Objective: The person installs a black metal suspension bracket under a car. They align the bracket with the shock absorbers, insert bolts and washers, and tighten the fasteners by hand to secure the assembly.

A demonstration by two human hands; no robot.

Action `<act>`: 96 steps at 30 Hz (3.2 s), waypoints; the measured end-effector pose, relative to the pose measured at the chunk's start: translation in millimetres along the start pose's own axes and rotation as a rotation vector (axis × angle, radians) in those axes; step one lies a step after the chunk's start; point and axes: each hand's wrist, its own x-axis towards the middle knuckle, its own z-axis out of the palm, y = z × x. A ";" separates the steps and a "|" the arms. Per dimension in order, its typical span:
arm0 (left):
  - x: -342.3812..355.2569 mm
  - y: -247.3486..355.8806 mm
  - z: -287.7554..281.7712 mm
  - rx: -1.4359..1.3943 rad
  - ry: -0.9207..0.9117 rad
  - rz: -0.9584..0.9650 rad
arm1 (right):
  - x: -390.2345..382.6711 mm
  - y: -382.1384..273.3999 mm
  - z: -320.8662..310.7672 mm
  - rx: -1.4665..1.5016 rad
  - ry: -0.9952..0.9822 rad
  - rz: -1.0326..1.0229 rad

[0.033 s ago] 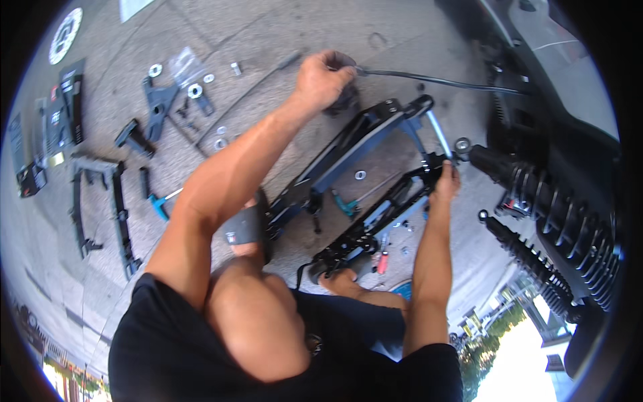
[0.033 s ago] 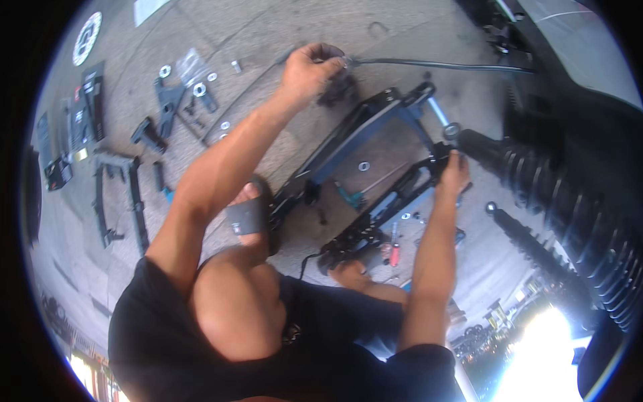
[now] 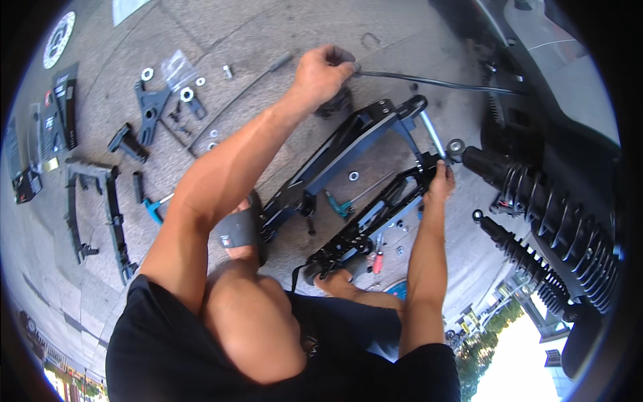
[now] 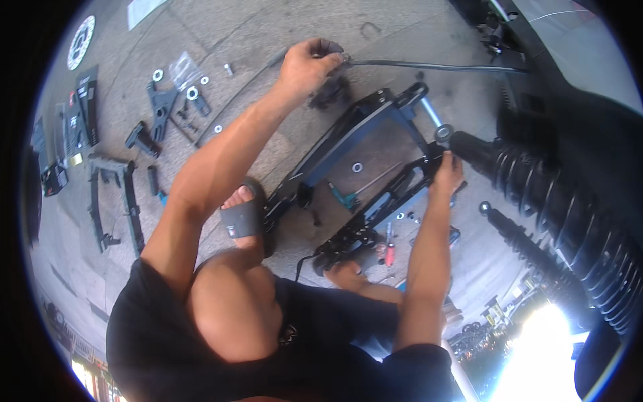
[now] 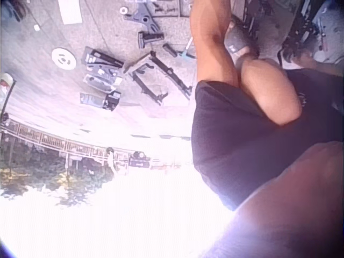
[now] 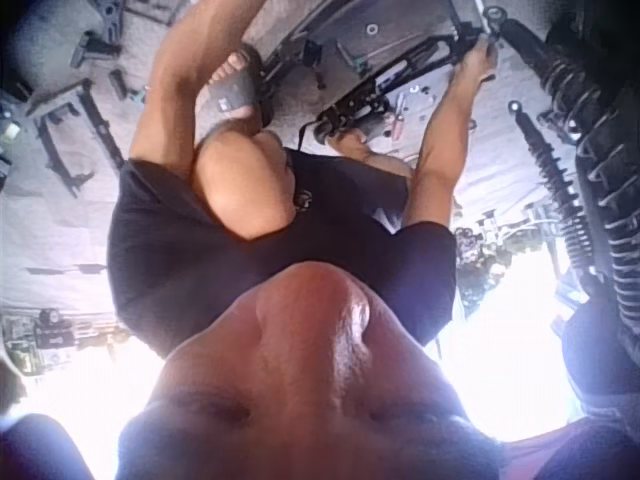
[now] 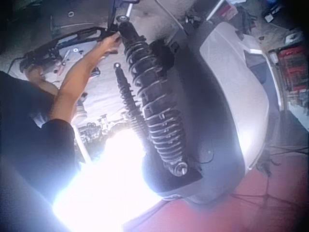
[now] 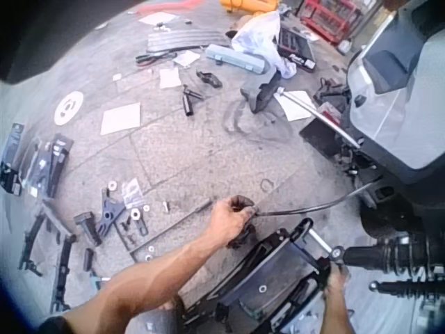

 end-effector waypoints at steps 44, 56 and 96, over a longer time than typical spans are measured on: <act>117.1 4.9 124.2 0.588 -1.125 0.042 | -17.9 -14.3 -5.2 0.148 -0.097 0.103; 122.3 3.8 109.2 0.463 -1.091 -0.098 | -19.9 -16.8 -5.2 0.147 -0.118 0.131; 96.7 39.3 96.5 0.673 -1.235 -0.058 | -15.6 -5.3 -8.6 0.420 -0.159 0.200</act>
